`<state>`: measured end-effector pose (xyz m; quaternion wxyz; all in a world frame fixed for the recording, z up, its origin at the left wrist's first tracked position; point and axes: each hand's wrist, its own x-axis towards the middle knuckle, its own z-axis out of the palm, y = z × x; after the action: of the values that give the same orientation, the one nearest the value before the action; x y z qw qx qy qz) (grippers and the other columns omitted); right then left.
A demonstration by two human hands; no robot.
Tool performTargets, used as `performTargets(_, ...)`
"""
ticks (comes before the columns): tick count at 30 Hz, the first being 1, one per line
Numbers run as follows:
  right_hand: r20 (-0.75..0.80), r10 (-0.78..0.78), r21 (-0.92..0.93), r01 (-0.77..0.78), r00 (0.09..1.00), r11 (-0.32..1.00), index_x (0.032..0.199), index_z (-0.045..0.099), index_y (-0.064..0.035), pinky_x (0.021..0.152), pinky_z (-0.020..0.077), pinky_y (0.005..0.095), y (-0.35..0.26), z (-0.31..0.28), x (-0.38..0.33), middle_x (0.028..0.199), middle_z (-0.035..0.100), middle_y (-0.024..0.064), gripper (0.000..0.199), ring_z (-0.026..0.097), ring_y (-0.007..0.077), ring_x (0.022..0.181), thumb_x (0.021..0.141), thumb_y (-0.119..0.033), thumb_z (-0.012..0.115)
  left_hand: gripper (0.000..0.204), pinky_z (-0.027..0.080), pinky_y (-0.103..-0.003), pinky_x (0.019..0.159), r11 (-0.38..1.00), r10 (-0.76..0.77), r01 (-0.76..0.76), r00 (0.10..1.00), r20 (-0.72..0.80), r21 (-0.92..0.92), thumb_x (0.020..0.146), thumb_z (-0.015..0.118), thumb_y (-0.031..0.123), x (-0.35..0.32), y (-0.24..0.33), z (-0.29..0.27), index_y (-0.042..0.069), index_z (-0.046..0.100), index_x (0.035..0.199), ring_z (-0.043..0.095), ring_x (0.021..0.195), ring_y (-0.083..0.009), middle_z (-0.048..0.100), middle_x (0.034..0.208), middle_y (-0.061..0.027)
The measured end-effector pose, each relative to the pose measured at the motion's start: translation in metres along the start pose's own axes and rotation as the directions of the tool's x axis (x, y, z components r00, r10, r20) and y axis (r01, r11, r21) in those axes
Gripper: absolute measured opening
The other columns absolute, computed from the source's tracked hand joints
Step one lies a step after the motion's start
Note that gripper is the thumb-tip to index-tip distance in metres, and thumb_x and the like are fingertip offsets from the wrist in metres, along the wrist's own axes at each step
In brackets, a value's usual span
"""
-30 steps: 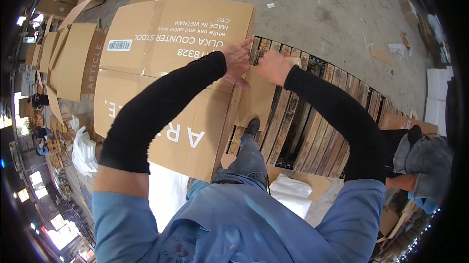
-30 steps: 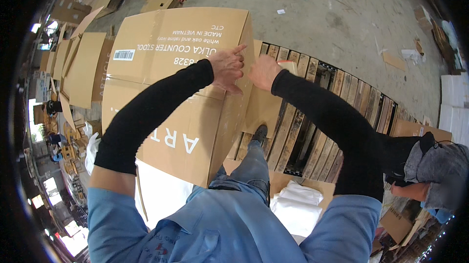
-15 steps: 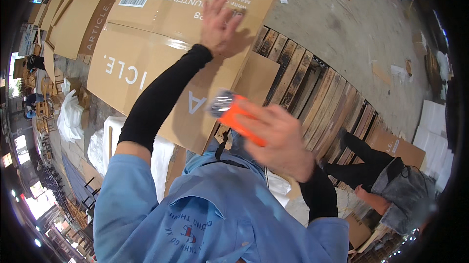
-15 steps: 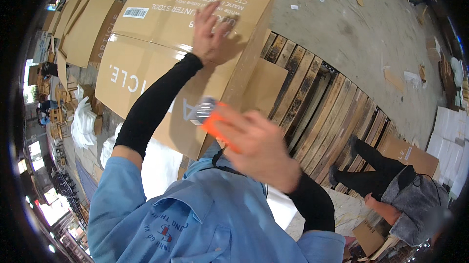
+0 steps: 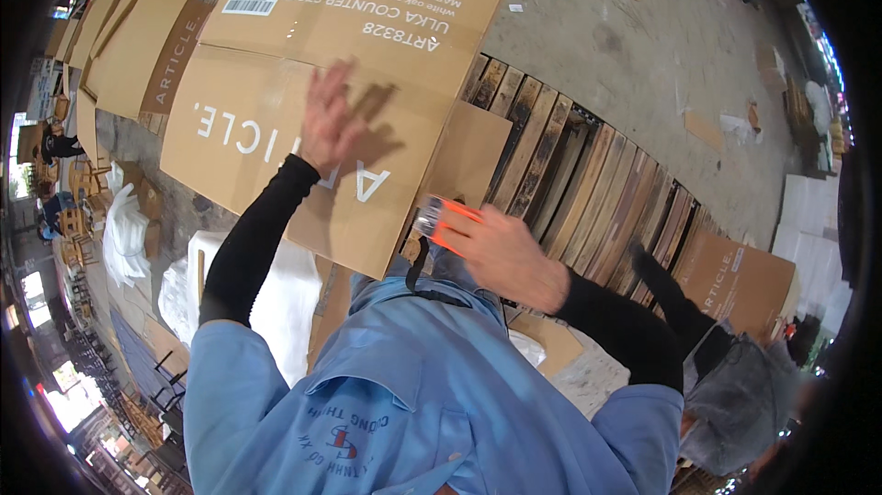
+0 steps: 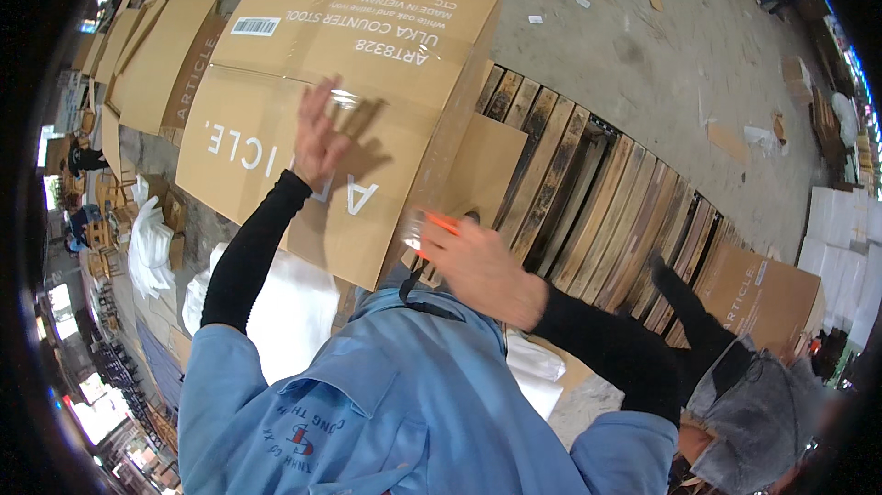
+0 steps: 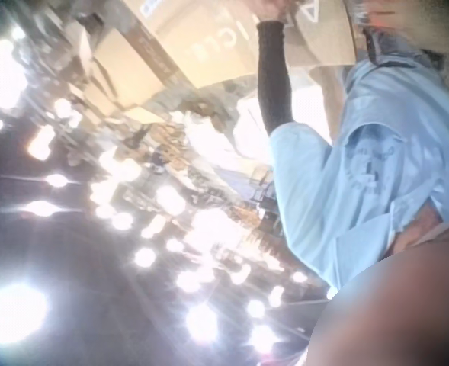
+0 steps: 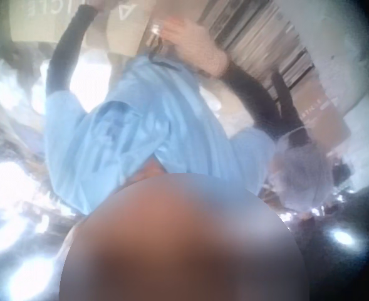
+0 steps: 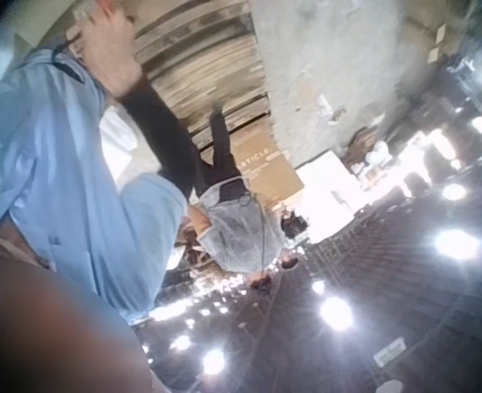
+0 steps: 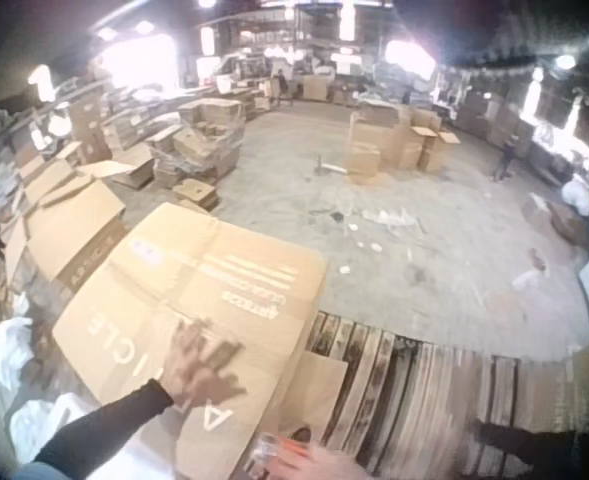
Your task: The person assembles a large cardboard box by folding and taping its flaps. They insert internal cardboard dividers and secure the box with packing tape. Another person assists by holding the box steady during taping.
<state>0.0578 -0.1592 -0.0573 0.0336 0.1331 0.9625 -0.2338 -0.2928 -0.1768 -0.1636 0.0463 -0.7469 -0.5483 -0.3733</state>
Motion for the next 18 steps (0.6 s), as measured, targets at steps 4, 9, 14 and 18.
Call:
performTargets(4, -0.063, 0.037, -0.078, -0.042, 0.997, 0.996, 0.113, 0.068, -0.0091, 0.071, 0.0567, 0.0380, 0.009, 0.012, -0.047, 0.121, 0.061, 0.0043, 0.035, 0.062, 0.0285, 0.086, 0.078, -0.009, 0.067, 0.056, 0.014, -0.062, 0.127, 0.868, 0.493, -0.376, 0.736, 0.464, -0.326, 0.094, 0.062, 0.058, 0.006, 0.067, 0.002, 0.005, 0.070, 0.108, 0.045, 0.146, -0.0371, 0.052, 0.151, -0.0228)
performTargets(9, -0.058, 0.095, -0.014, -0.096, 0.994, 0.995, 0.104, 0.072, -0.0049, 0.069, 0.0585, 0.0391, 0.013, 0.060, -0.007, 0.112, 0.065, 0.0076, 0.025, 0.066, 0.0296, 0.085, 0.080, -0.010, 0.065, 0.064, 0.015, -0.060, 0.127, 0.727, 0.651, -0.508, 0.293, 0.701, -0.462, 0.096, 0.048, 0.069, 0.009, 0.094, 0.029, 0.009, 0.073, 0.096, 0.059, 0.129, -0.0289, 0.069, 0.127, -0.0135)
performTargets(14, 0.001, 0.176, -0.143, -0.174, 0.984, 0.974, 0.080, 0.076, -0.0045, 0.067, 0.0590, 0.0412, -0.009, 0.068, 0.049, 0.088, 0.072, 0.0125, 0.013, 0.073, 0.0302, 0.081, 0.078, -0.015, 0.068, 0.071, 0.018, -0.060, 0.126, 0.663, 0.618, -0.518, -0.029, 0.786, -0.540, 0.096, 0.045, 0.072, 0.037, 0.091, 0.038, 0.008, 0.075, 0.082, 0.066, 0.111, -0.0283, 0.072, 0.107, -0.0140)
performTargets(18, 0.095, 0.357, -0.216, -0.331, 0.929, 0.919, 0.081, 0.077, -0.0083, 0.068, 0.0592, 0.0425, -0.016, 0.086, 0.059, 0.083, 0.075, 0.0116, 0.012, 0.075, 0.0288, 0.080, 0.079, -0.018, 0.070, 0.078, 0.014, -0.064, 0.125, 0.575, 0.688, -0.554, -0.072, 0.723, -0.602, 0.096, 0.041, 0.075, 0.036, 0.080, 0.056, 0.009, 0.076, 0.077, 0.071, 0.085, -0.0356, 0.071, 0.073, -0.0164)
